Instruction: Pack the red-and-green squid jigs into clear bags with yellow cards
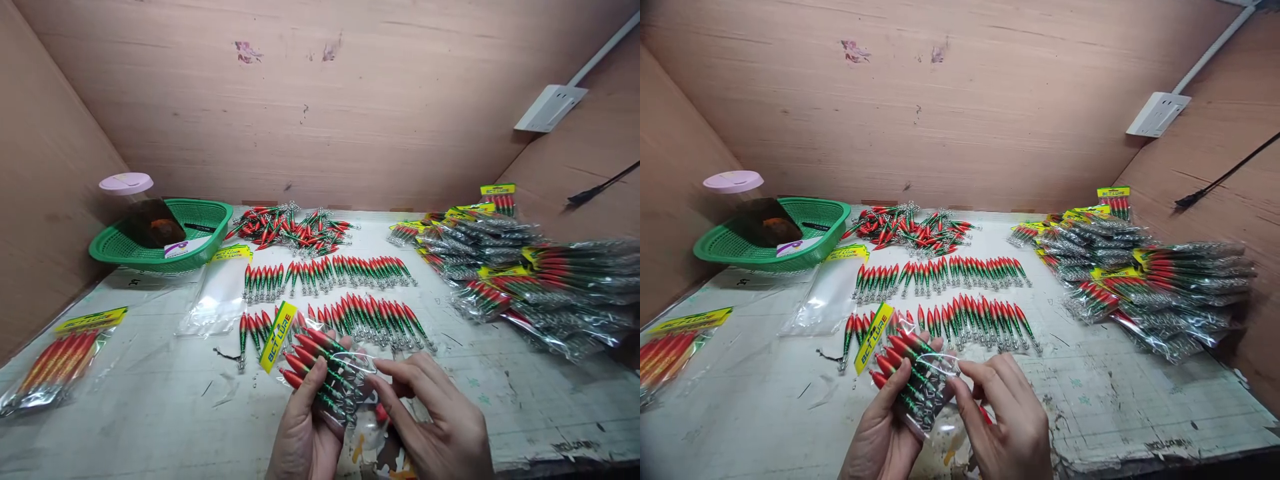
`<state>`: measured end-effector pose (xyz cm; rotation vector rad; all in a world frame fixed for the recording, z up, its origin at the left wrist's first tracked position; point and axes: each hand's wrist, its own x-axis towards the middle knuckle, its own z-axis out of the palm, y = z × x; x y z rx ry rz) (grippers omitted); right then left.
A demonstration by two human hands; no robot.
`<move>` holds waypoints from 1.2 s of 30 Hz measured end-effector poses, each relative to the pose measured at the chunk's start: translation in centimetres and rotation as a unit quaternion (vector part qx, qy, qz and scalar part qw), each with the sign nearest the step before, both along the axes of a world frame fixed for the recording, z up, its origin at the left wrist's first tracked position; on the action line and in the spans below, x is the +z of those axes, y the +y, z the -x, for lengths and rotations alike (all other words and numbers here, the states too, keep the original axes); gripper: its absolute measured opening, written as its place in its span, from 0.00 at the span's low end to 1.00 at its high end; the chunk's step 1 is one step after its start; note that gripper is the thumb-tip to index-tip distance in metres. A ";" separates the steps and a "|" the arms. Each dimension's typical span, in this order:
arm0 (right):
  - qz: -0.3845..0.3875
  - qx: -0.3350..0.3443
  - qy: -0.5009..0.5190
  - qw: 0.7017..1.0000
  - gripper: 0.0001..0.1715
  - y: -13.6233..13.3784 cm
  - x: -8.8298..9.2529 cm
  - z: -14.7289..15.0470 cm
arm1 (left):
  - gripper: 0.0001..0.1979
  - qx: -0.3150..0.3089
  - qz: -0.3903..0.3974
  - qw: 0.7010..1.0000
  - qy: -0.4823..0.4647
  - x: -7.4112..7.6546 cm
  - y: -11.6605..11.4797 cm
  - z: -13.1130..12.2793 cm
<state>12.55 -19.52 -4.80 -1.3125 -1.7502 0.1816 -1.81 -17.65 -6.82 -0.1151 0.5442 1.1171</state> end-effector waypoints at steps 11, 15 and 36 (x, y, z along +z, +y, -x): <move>-0.023 0.038 0.017 0.999 0.07 0.4 -0.4 -0.3 | 0.12 -0.012 0.020 0.999 0.025 0.4 0.3 0.0; -0.001 0.052 0.019 0.998 0.05 0.5 -0.3 -0.9 | 0.12 -0.030 0.050 0.996 0.061 0.5 0.4 0.3; -0.102 0.319 -0.141 0.931 0.11 3.5 -2.1 8.4 | 0.13 -0.071 -0.072 0.956 0.274 1.4 -1.8 12.8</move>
